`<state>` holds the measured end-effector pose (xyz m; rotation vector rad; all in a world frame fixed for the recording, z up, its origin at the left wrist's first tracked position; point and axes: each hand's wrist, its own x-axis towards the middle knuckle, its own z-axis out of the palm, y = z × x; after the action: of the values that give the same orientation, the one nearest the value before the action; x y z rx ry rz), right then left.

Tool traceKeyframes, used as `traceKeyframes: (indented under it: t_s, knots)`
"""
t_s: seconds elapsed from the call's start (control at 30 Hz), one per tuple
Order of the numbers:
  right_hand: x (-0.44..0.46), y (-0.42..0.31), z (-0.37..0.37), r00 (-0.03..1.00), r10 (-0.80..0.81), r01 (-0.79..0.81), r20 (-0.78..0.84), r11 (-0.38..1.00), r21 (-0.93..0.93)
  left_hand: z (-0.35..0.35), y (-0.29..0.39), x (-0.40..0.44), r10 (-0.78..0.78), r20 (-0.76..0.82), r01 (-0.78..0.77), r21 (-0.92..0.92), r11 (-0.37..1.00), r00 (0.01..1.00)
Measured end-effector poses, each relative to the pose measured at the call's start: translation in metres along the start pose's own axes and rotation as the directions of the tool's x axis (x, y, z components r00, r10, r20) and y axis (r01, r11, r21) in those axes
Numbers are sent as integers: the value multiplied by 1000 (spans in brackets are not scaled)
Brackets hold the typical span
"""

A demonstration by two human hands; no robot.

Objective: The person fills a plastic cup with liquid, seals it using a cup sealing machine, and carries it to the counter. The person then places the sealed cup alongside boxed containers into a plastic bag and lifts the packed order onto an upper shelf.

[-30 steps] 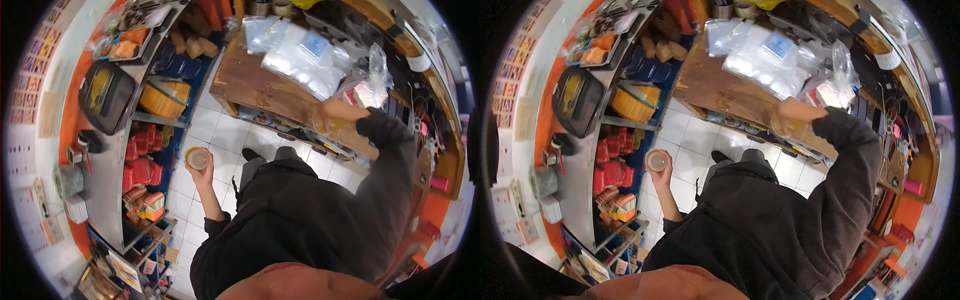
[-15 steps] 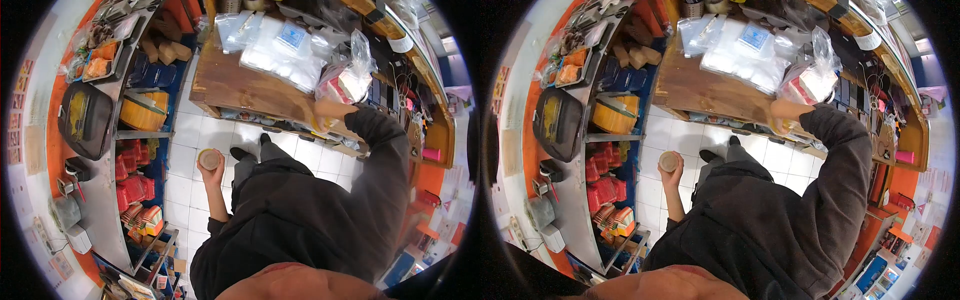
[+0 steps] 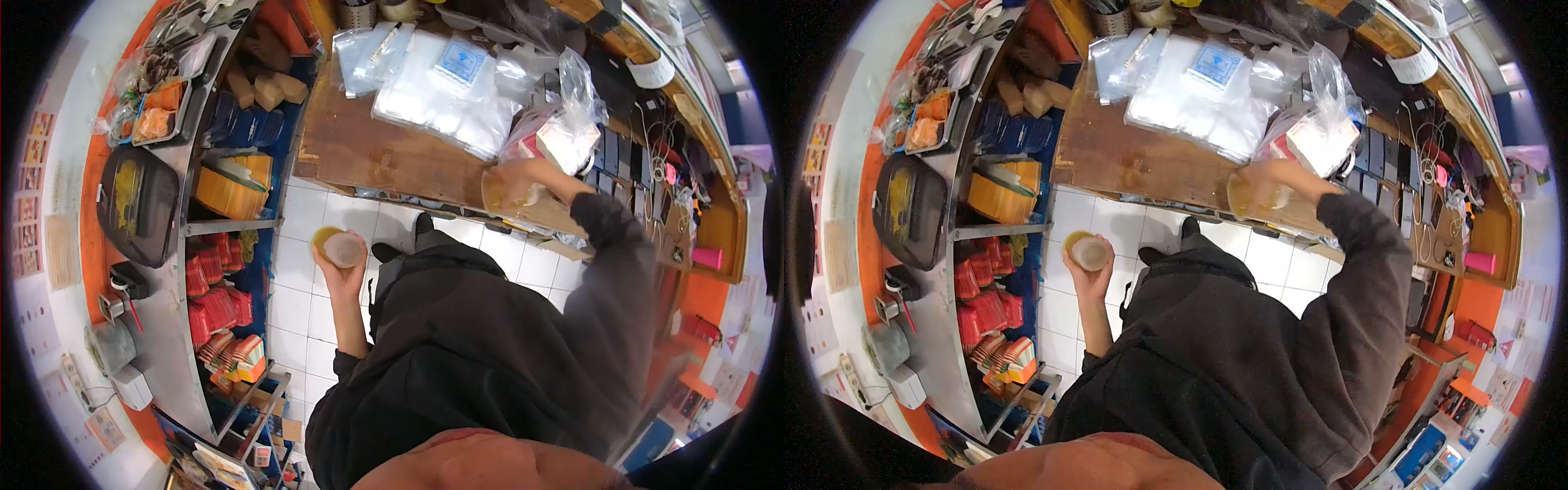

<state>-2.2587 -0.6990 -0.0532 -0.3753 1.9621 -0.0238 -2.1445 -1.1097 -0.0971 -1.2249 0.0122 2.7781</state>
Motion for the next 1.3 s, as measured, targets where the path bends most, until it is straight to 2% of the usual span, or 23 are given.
traceKeyframes:
  t_s: [0.03, 0.07, 0.1, 0.13, 0.17, 0.23, 0.3, 0.37, 0.43, 0.47, 0.53, 0.57, 0.63, 0.67, 0.7, 0.73, 0.77, 0.83, 0.93, 1.03, 1.1, 1.17, 1.3]
  knots:
    - [-19, -16, -5, 941, -89, 138, -327, 982, 131, 10, -8, -3, 2, 88, -11, 102, 995, 996]
    - [-20, -20, -1, 941, -102, 148, -323, 982, 120, 19, -16, -5, -2, 175, -34, 204, 978, 985]
    - [-18, -21, 1, 832, -209, 384, -513, 886, 262, 31, -26, -6, 14, 177, -49, 194, 980, 984]
    - [-14, -24, 4, 677, -252, 613, -692, 714, 339, 42, -37, -6, 100, 237, -189, 391, 901, 966]
    - [-7, -32, 8, 673, -271, 622, -689, 710, 329, 51, -45, -3, 170, 307, -322, 561, 762, 936]
    - [19, -53, 18, 410, 14, 793, -912, 489, 364, 60, -56, 10, 225, 358, -410, 612, 676, 906]
    - [49, -65, 25, 344, 138, 813, -929, 451, 368, 78, -71, 12, 128, 526, -538, 786, 304, 841]
    - [70, -71, 28, 277, 265, 833, -924, 414, 368, 89, -88, 19, 138, 442, -463, 839, 286, 886]
    - [83, -73, 33, 164, 434, 742, -886, 538, 401, 103, -109, 20, -43, 661, -659, 750, 57, 749]
    - [87, -70, 37, 39, 383, 722, -923, 627, 291, 109, -119, 18, -40, 658, -656, 753, 49, 752]
    - [88, -66, 72, 118, 443, 710, -889, 589, 387, 123, -135, 9, -192, 803, -825, 552, -122, 565]
    - [84, -64, 89, 184, 493, 685, -850, 556, 470, 128, -141, 7, -202, 800, -825, 550, -127, 565]
    - [63, -53, 117, 502, 435, 694, -747, 312, 649, 134, -154, 5, -376, 777, -854, 513, -86, 505]
    - [40, -58, 110, 512, 435, 686, -741, 313, 657, 128, -157, 15, -438, 791, -901, 413, -131, 426]
    - [7, -69, 94, 775, 393, 608, -496, -249, 754, 132, -164, 15, -433, 788, -895, 428, -128, 439]
    - [-10, -75, 85, 946, 171, 311, -276, -721, 619, 140, -171, 14, -522, 758, -918, 361, -164, 391]
    - [-8, -73, 88, 948, 170, 305, -269, -722, 621, 144, -177, 14, -608, 716, -939, 287, -191, 342]
    - [-6, -71, 88, 761, -147, -31, -631, -981, 191, 140, -185, 17, -629, 702, -938, 309, -155, 335]
    - [-3, -71, 89, 791, -37, 56, -611, -990, 132, 140, -178, 19, -661, 675, -945, 242, -221, 328]
    - [3, -73, 91, 793, 64, 152, -606, -984, 96, 130, -148, 48, -520, 725, -891, 396, -220, 451]
    - [-3, -87, 85, 795, 270, 201, -543, -962, -183, 125, -133, 90, -318, 691, -754, 640, -147, 649]
    - [8, -92, 108, 798, 374, 297, -473, -926, -231, 118, -128, 129, -213, 540, -565, 821, -80, 814]
    - [13, -114, 110, 758, 481, 351, -441, -870, -346, 117, -142, 161, -422, 399, -362, 917, 170, 814]
